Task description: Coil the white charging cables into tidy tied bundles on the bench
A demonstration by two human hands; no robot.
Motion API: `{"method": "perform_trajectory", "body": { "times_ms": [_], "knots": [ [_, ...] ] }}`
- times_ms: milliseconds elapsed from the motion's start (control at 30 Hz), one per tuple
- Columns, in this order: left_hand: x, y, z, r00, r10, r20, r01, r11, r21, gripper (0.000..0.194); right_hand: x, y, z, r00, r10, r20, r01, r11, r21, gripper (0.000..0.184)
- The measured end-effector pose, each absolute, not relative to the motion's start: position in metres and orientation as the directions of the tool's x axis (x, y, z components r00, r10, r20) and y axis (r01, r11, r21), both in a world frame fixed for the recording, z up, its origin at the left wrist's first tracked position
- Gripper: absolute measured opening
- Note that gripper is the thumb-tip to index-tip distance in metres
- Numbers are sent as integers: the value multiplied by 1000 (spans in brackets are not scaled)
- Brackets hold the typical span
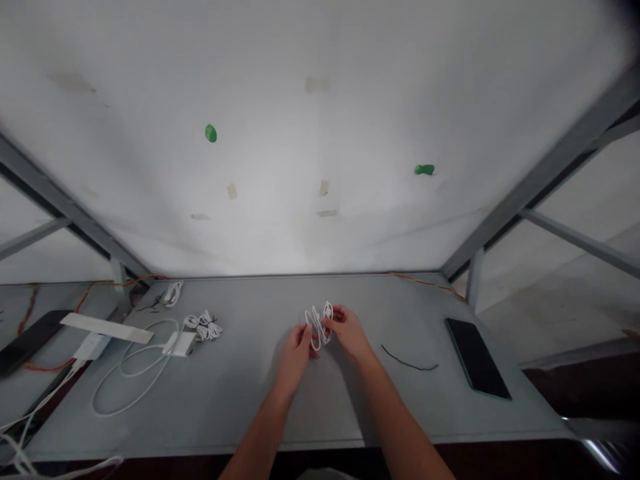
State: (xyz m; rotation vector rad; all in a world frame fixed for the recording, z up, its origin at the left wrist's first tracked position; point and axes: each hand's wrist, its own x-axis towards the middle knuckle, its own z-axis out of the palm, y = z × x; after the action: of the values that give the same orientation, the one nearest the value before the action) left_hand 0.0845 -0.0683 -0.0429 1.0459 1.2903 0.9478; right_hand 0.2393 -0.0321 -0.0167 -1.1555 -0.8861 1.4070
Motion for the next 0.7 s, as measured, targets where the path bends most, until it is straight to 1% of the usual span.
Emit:
{"method": "perform_trajectory", "body": {
  "times_ms": [100,167,300,400,467,533,700],
  "knots": [
    [80,-72,-37,115,964,-240,-67,249,966,52,238,-35,-20,53,981,-187,-232,-170,-958,40],
    [76,-74,-36,139,957,-254,-103,269,958,53,238,-35,-22,59,979,-196,-238,-177,-955,42],
    [71,-75,-37,181,903,-390,-273,427,862,38,238,-36,-25,35,978,-205,-250,-190,-949,39],
    [72,-74,-38,197,894,-402,-370,448,814,36,238,-38,-27,-11,975,-223,-267,-218,-939,34],
    [74,-73,-38,191,901,-390,-371,434,821,36,238,-40,-31,-25,969,-247,-270,-244,-932,31],
    [77,-72,-37,192,908,-372,-331,417,847,36,237,-41,-35,-14,961,-275,-247,-270,-931,29],
    [77,-68,-39,168,940,-296,-113,316,942,26,235,-42,-45,-26,957,-288,-164,-288,-944,23]
  ]
}}
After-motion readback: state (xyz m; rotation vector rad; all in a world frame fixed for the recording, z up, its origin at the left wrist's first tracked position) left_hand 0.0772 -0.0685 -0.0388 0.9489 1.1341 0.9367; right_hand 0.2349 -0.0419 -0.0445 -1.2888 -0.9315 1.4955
